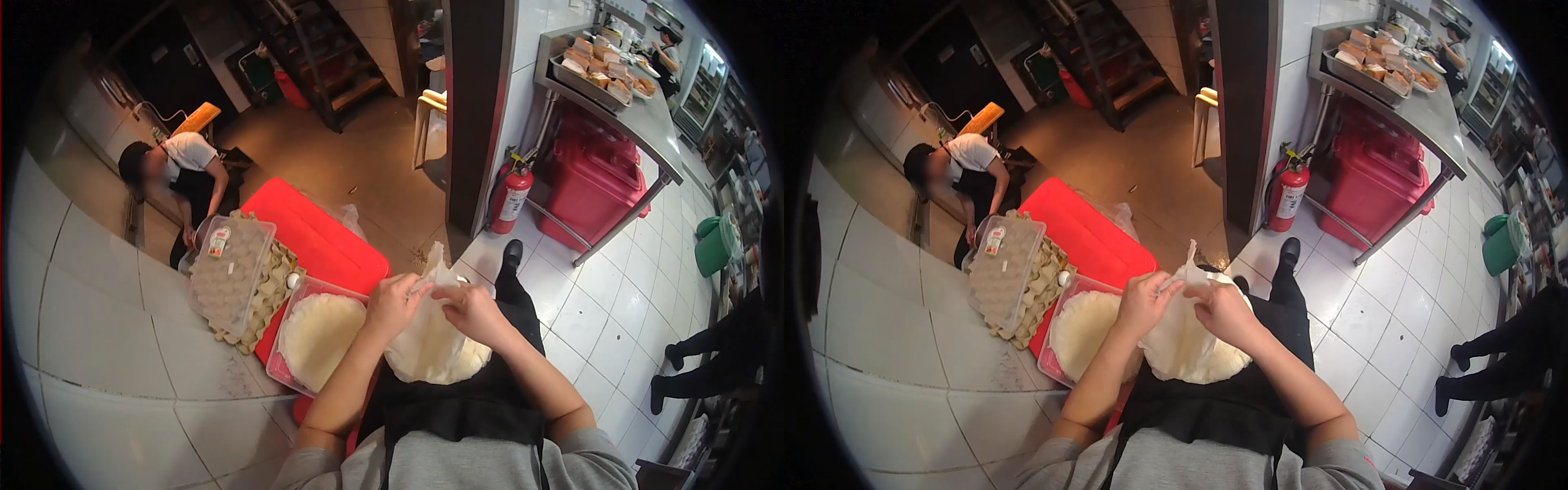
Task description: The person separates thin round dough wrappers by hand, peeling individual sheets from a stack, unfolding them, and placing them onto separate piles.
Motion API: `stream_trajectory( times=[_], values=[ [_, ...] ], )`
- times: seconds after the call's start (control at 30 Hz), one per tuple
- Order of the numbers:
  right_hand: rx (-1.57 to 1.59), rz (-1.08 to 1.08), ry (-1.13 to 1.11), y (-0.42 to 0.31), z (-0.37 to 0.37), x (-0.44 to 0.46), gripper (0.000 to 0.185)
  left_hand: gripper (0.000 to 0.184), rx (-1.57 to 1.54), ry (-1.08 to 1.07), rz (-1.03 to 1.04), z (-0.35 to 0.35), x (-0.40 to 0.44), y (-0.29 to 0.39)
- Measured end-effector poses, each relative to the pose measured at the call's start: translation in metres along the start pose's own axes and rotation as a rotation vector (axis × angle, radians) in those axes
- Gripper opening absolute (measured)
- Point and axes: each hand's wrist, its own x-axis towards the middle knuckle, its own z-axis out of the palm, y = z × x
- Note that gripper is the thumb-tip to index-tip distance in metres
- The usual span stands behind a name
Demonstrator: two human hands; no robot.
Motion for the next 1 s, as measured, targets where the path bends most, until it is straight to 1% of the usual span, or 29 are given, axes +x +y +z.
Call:
stream_trajectory(
  times=[0.03,0.07,0.13,0.17,0.2,0.23,0.33,0.4,0.43,0.5,0.6,0.63,0.7,0.73,0.83,0.93,0.97,1.0],
  values=[
    [0.037,0.070,0.015,-0.004,-0.001,-0.002,0.027,0.019,0.017,0.046,0.036,-0.002,-0.002,-0.002],
    [0.041,0.081,0.033,0.001,0.001,-0.005,0.030,0.019,0.044,0.059,0.015,-0.004,-0.005,-0.007],
    [0.129,0.162,0.026,0.005,-0.003,-0.012,0.030,0.020,0.094,0.080,-0.019,-0.008,-0.009,-0.016],
    [0.170,0.203,0.026,0.008,-0.006,-0.015,0.031,0.019,0.062,0.094,-0.077,-0.009,-0.012,-0.018],
    [0.326,0.366,-0.015,0.012,-0.007,-0.018,0.030,0.018,0.029,0.108,-0.135,-0.009,-0.015,-0.019],
    [0.346,0.389,-0.005,0.016,-0.007,-0.021,0.030,0.017,-0.004,0.122,-0.190,-0.009,-0.018,-0.020],
    [0.409,0.444,0.034,0.023,-0.008,-0.026,0.030,0.016,-0.115,0.235,-0.252,-0.001,-0.026,-0.030],
    [0.454,0.467,0.065,0.022,-0.011,-0.028,0.030,0.017,-0.150,0.219,-0.364,0.002,-0.031,-0.039],
    [0.392,0.392,0.078,0.024,-0.011,-0.027,0.031,0.018,-0.167,0.212,-0.419,0.003,-0.033,-0.043],
    [0.274,0.244,0.103,0.025,-0.009,-0.025,0.032,0.019,-0.211,0.124,-0.336,0.002,-0.030,-0.049],
    [0.139,0.143,-0.090,0.010,-0.014,-0.021,0.034,0.023,-0.243,0.013,-0.200,0.000,-0.016,-0.037],
    [0.139,0.091,-0.094,0.009,-0.012,-0.020,0.035,0.025,-0.250,-0.018,-0.150,0.000,-0.008,-0.027],
    [0.131,-0.014,-0.102,0.007,-0.009,-0.018,0.036,0.026,-0.334,-0.104,-0.280,-0.004,0.007,-0.011],
    [0.128,0.025,-0.119,0.005,-0.012,-0.016,0.036,0.026,-0.377,-0.147,-0.343,-0.006,0.013,-0.007],
    [-0.027,-0.212,0.051,0.000,-0.029,-0.004,0.034,0.025,-0.247,-0.223,-0.374,-0.009,0.024,0.000],
    [-0.063,-0.100,-0.103,-0.009,-0.045,0.011,0.029,0.022,-0.180,-0.247,-0.311,-0.008,0.026,0.025],
    [-0.062,-0.061,-0.154,-0.009,-0.047,0.015,0.028,0.020,-0.178,-0.188,-0.220,-0.005,0.025,0.024],
    [-0.105,-0.162,-0.184,0.000,-0.041,0.024,0.024,0.019,-0.175,-0.125,-0.127,-0.002,0.023,0.021]
  ],
)
